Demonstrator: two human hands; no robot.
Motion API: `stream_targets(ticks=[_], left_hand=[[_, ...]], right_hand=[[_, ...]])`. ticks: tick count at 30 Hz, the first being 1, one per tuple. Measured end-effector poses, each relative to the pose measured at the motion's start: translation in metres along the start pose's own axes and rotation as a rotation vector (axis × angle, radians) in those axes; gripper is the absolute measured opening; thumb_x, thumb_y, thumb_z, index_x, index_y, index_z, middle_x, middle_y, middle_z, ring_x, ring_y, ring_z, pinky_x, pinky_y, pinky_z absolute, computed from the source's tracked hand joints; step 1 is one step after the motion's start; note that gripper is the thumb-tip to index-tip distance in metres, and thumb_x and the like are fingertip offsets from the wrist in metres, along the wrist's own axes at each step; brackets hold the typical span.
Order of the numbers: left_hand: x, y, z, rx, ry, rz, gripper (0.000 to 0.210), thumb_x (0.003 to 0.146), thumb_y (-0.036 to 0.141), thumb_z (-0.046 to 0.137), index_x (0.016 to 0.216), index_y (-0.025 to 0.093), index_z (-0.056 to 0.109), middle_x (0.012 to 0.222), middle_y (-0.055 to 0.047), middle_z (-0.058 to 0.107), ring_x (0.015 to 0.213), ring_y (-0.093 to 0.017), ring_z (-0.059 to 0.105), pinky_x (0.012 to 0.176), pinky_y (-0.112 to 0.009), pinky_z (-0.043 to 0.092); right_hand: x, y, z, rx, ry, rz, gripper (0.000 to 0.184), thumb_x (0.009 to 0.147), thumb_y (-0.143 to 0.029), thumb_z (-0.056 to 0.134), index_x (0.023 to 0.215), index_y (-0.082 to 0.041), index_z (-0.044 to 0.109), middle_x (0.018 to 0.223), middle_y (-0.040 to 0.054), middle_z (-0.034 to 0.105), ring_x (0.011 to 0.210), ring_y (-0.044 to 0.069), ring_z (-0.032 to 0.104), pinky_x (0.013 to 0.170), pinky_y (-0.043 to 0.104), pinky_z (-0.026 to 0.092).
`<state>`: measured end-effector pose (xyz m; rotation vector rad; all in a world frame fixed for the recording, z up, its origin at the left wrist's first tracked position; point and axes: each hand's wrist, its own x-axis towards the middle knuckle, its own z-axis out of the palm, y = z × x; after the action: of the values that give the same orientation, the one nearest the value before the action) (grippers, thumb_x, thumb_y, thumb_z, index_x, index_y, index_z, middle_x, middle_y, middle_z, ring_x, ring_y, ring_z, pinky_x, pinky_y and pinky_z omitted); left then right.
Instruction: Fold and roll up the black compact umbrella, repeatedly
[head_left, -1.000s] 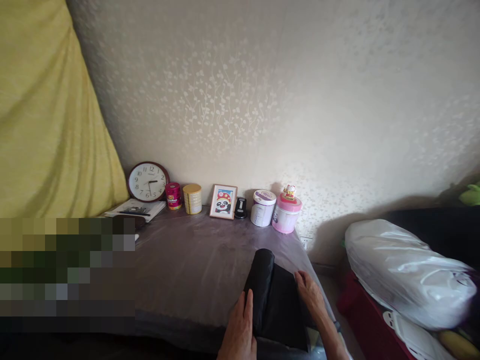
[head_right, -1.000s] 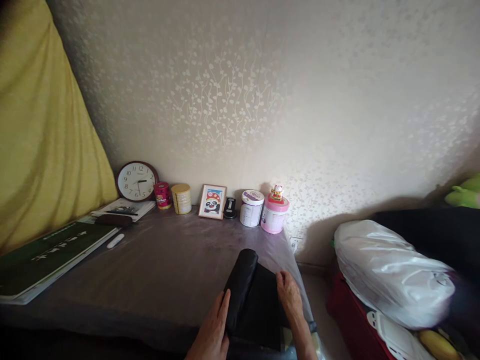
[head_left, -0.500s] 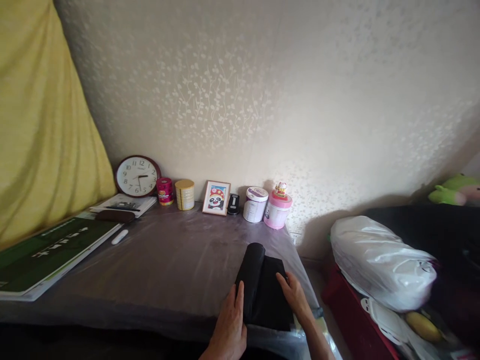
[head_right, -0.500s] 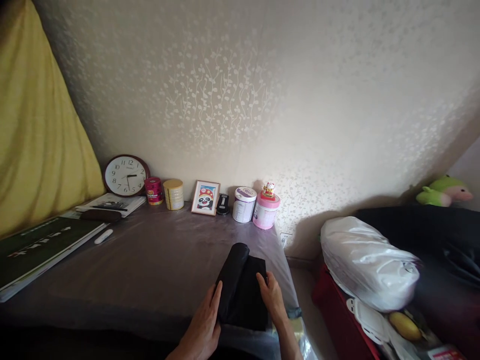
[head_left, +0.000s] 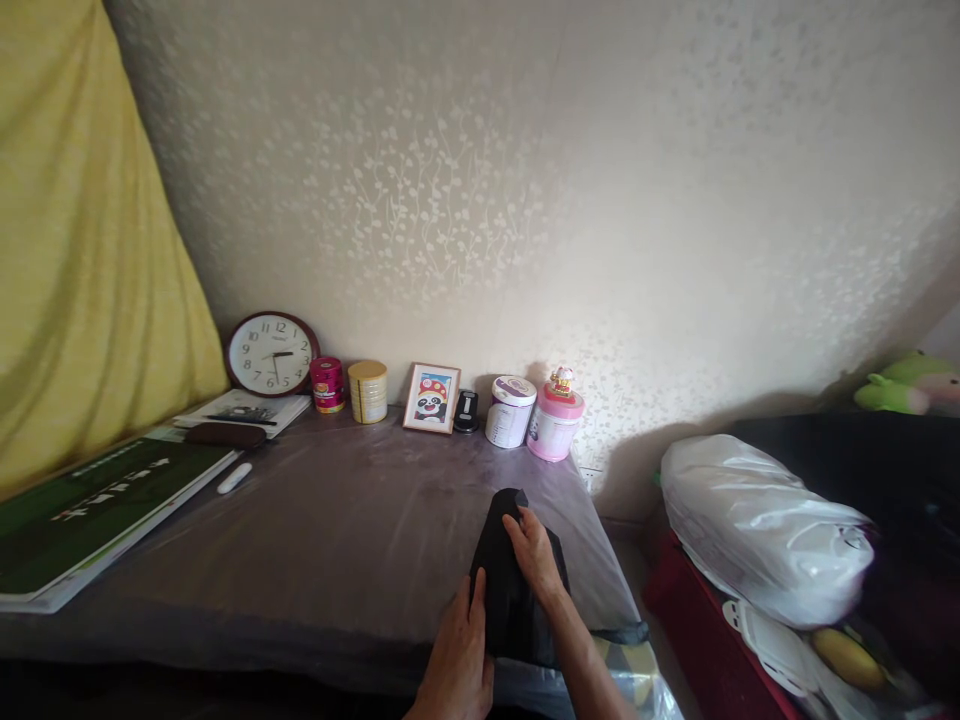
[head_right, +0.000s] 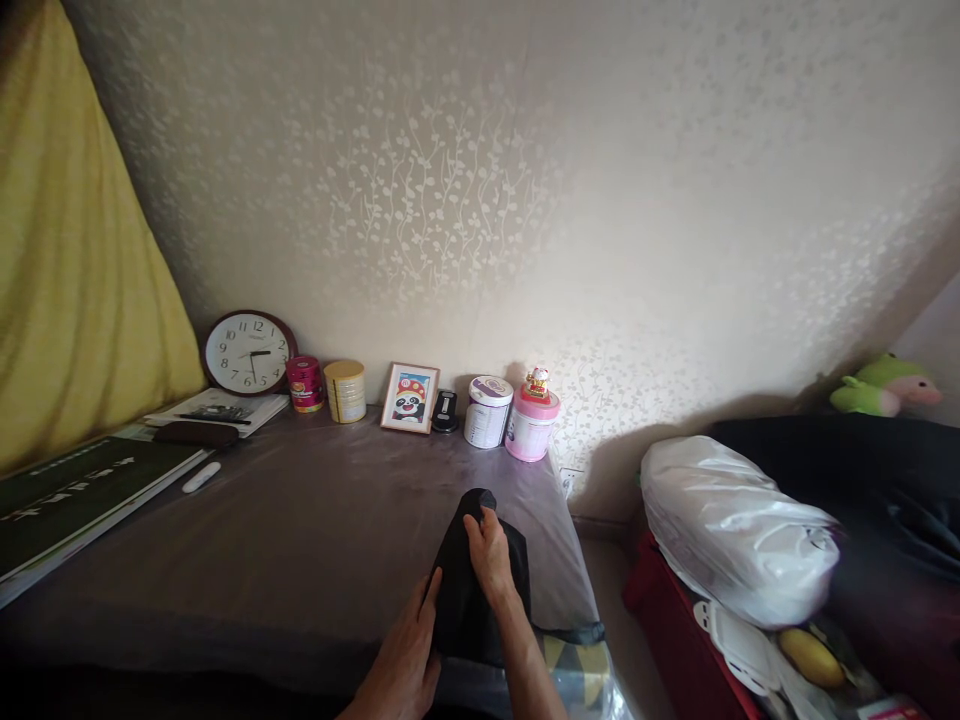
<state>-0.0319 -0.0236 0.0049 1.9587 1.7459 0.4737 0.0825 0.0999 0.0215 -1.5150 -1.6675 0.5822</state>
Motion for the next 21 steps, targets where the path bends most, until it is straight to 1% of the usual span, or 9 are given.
stream_targets(ticks=[5, 9, 11, 13, 16, 19, 21], left_hand=[[0.003, -0.005, 0.0, 0.04, 0.014, 0.014, 0.08, 0.062, 0.002, 0.043, 0.138, 0.004, 0.018, 0.149, -0.016, 0.018, 0.137, -0.02, 0.016, 0.111, -0.032, 0.022], [0.004, -0.01, 0.003, 0.079, -0.002, 0.006, 0.075, 0.063, 0.008, 0.045, 0.136, 0.002, 0.024, 0.148, -0.017, 0.022, 0.137, -0.023, 0.017, 0.112, -0.035, 0.02], [0.004, -0.012, 0.008, 0.084, 0.01, 0.021, 0.074, 0.064, 0.009, 0.044, 0.135, 0.001, 0.024, 0.146, -0.018, 0.024, 0.137, -0.024, 0.018, 0.112, -0.036, 0.02], [0.005, -0.015, 0.014, 0.073, 0.029, 0.033, 0.074, 0.064, 0.01, 0.043, 0.135, 0.0, 0.024, 0.145, -0.019, 0.027, 0.135, -0.024, 0.023, 0.111, -0.036, 0.024], [0.006, -0.024, 0.025, 0.051, 0.038, 0.03, 0.07, 0.065, 0.011, 0.043, 0.133, 0.001, 0.028, 0.142, -0.021, 0.033, 0.132, -0.028, 0.03, 0.108, -0.04, 0.03], [0.005, -0.037, 0.031, 0.035, 0.073, 0.073, 0.062, 0.072, 0.016, 0.042, 0.131, 0.003, 0.031, 0.138, -0.021, 0.038, 0.127, -0.029, 0.038, 0.104, -0.041, 0.036], [0.002, -0.042, 0.029, 0.025, 0.13, 0.107, 0.055, 0.077, 0.021, 0.042, 0.129, 0.006, 0.034, 0.132, -0.021, 0.047, 0.121, -0.028, 0.047, 0.099, -0.04, 0.042]], right_hand=[[0.003, -0.008, 0.013, -0.147, -0.102, 0.055, 0.03, 0.081, -0.03, 0.047, 0.105, -0.014, 0.057, 0.074, 0.0057, 0.067, 0.076, 0.021, 0.064, 0.064, 0.027, 0.044], [0.004, -0.011, 0.017, -0.194, -0.158, 0.058, 0.029, 0.081, -0.028, 0.049, 0.106, -0.013, 0.055, 0.072, 0.0056, 0.068, 0.079, 0.022, 0.065, 0.063, 0.026, 0.042], [0.004, -0.012, 0.018, -0.162, -0.195, 0.056, 0.03, 0.082, -0.029, 0.047, 0.106, -0.013, 0.053, 0.07, 0.0039, 0.068, 0.073, 0.019, 0.066, 0.061, 0.025, 0.042], [0.002, -0.015, 0.016, -0.081, -0.276, 0.06, 0.029, 0.084, -0.03, 0.043, 0.107, -0.013, 0.051, 0.066, 0.0017, 0.068, 0.061, 0.016, 0.065, 0.058, 0.024, 0.042], [-0.003, -0.022, 0.012, 0.007, -0.412, 0.048, 0.023, 0.087, -0.03, 0.037, 0.095, -0.016, 0.053, 0.067, 0.0003, 0.07, 0.048, 0.011, 0.06, 0.055, 0.022, 0.041], [-0.008, -0.03, 0.008, -0.06, -0.448, -0.033, 0.023, 0.087, -0.027, 0.036, 0.078, -0.018, 0.056, 0.069, 0.0, 0.071, 0.05, 0.01, 0.06, 0.057, 0.021, 0.041], [-0.012, -0.034, 0.007, -0.128, -0.449, -0.08, 0.024, 0.087, -0.024, 0.037, 0.074, -0.019, 0.057, 0.069, 0.0, 0.072, 0.056, 0.012, 0.063, 0.058, 0.021, 0.041]])
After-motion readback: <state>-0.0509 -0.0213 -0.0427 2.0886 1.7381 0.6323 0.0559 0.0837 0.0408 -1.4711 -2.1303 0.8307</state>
